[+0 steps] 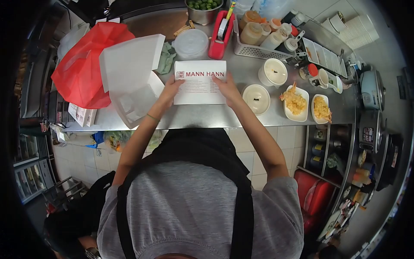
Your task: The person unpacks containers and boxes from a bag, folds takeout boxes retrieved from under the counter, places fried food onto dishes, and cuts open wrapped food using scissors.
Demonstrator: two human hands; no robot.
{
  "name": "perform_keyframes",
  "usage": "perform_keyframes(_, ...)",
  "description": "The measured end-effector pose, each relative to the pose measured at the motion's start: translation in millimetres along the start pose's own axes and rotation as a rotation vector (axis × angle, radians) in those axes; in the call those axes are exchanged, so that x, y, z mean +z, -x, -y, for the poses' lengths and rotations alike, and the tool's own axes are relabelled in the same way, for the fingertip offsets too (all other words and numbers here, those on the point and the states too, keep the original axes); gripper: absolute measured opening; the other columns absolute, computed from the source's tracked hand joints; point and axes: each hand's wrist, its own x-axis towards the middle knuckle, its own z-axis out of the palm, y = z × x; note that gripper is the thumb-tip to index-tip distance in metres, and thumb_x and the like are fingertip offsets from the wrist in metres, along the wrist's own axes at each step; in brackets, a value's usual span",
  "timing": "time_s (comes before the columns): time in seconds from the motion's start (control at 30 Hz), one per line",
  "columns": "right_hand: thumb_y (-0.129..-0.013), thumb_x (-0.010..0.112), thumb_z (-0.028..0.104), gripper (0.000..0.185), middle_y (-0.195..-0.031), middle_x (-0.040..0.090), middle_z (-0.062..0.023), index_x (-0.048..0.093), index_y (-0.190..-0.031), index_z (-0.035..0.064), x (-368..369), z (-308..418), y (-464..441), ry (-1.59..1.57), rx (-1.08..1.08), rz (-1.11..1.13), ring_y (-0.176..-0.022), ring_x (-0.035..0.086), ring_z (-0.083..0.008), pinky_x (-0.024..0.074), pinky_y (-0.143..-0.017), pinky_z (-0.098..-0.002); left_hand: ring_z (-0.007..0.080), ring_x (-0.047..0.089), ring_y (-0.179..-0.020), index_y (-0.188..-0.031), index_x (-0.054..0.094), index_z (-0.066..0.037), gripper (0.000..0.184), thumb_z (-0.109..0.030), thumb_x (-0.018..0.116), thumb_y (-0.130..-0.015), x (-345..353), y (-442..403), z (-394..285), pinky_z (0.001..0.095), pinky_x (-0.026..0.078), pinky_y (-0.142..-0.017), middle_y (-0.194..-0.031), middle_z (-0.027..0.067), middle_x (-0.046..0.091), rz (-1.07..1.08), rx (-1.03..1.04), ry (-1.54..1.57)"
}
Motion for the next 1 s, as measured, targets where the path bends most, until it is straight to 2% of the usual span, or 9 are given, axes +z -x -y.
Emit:
perform_keyframes(0.1,-0.089,0.051,0.035,0.07,-0.109,0.056,-0.0162,0.014,-0.14,0.0052,11.9,53.8,10.0,0.241,-0.522,-0.069,-0.103,0.054,-0.024,0.0385,-0.093,-0.035,0.0191,0.054,-0.095,-0.126,0.035,0.006,0.049,-0.013,0.052,-0.084,-2.4,9.7,-16.9,0.028,0.042,-0.083,-0.108,0.0142,0.056,0.039,0.13,0.025)
perform_keyframes(0.17,-0.092,0.039,0.043,0.065,-0.082,0.061,-0.012,0.015,-0.14,0.0066,12.5,124.6,46.4,-0.434,-0.234,0.377,-0.077,0.061,-0.0186,0.0373,-0.097,-0.0362,0.0185,0.054,-0.094,-0.133,0.027,0.005,0.058,-0.014,0.053,-0.085,-3.7,19.1,-29.2,0.0274,0.042,-0.084,-0.109,0.0143,0.055,-0.098,0.16,-0.134)
perform_keyframes(0.27,-0.093,0.03,0.048,0.063,-0.056,0.052,-0.0045,0.018,-0.139,0.0075,3.7,135.2,44.6,-0.684,-0.314,0.633,-0.046,0.051,-0.0104,0.0437,-0.09,-0.0337,0.0256,0.048,-0.111,-0.138,0.021,0.001,0.066,-0.017,0.055,-0.084,-12.3,30.8,-41.7,0.0302,0.037,-0.093,-0.123,0.0209,0.046,0.013,0.228,-0.355)
perform_keyframes(0.37,-0.092,0.045,0.036,0.048,-0.053,0.05,-0.0023,0.04,-0.129,0.0064,2.6,116.2,48.9,-0.609,-0.16,0.504,-0.044,0.046,-0.0064,0.049,-0.067,-0.0273,0.0317,0.039,-0.122,-0.138,0.02,-0.002,0.068,-0.013,0.056,-0.082,-28.6,41.1,-53.5,0.0334,0.033,-0.099,-0.132,0.0235,0.037,0.027,0.408,-0.647)
perform_keyframes(0.43,-0.093,0.044,0.027,0.032,-0.051,0.046,-0.0003,0.056,-0.111,0.0032,9.9,85.1,40.5,-0.105,-0.095,0.363,-0.044,0.045,-0.0067,0.0468,-0.054,-0.027,0.0342,0.034,-0.126,-0.139,0.02,-0.003,0.069,-0.011,0.057,-0.08,-46.7,40.6,-59.3,0.035,0.031,-0.102,-0.135,0.0238,0.033,-0.014,0.489,-0.767)
perform_keyframes(0.57,-0.09,0.048,0.015,0.02,-0.058,0.049,-0.0029,0.065,-0.096,0.0058,45.7,56.7,20.2,0.096,-0.155,0.359,-0.051,0.05,-0.0108,0.0461,-0.058,-0.0289,0.0354,0.036,-0.123,-0.138,0.02,-0.003,0.073,-0.003,0.058,-0.077,-71.8,28.1,-57.8,0.0363,0.032,-0.101,-0.134,0.022,0.035,-0.215,0.652,-0.658)
perform_keyframes(0.63,-0.083,0.053,0.007,0.017,-0.073,0.054,-0.0076,0.066,-0.093,0.0113,64.9,44.8,-7.7,0.572,-0.659,0.289,-0.066,0.055,-0.0182,0.0462,-0.065,-0.0311,0.0347,0.04,-0.12,-0.136,0.023,-0.001,0.071,-0.006,0.061,-0.076,-78.6,25.1,-51.0,0.0361,0.033,-0.1,-0.131,0.0231,0.039,-0.125,0.611,-0.755)
perform_keyframes(0.77,-0.078,0.056,0.005,0.018,-0.092,0.053,-0.008,0.067,-0.086,0.0164,93.2,46.0,-31.5,0.963,-0.819,0.388,-0.092,0.05,-0.0269,0.0432,-0.079,-0.0384,0.0321,0.041,-0.116,-0.109,0.059,-0.006,0.042,-0.022,0.069,-0.071,-75.5,4.6,-6.6,0.0402,0.031,-0.099,-0.125,0.0195,0.046,-0.111,0.657,-0.969)
perform_keyframes(1.0,-0.077,0.057,0.014,0.014,-0.09,0.057,-0.008,0.067,-0.086,0.0162,108.0,84.3,-47.0,1.217,-0.607,0.681,-0.088,0.056,-0.0245,0.0451,-0.075,-0.0377,0.0401,0.029,-0.123,-0.09,0.068,-0.016,0.027,-0.028,0.072,-0.066,-61.0,19.1,3.1,0.0456,0.027,-0.1,-0.13,0.015,0.041,-0.23,0.64,-1.019)
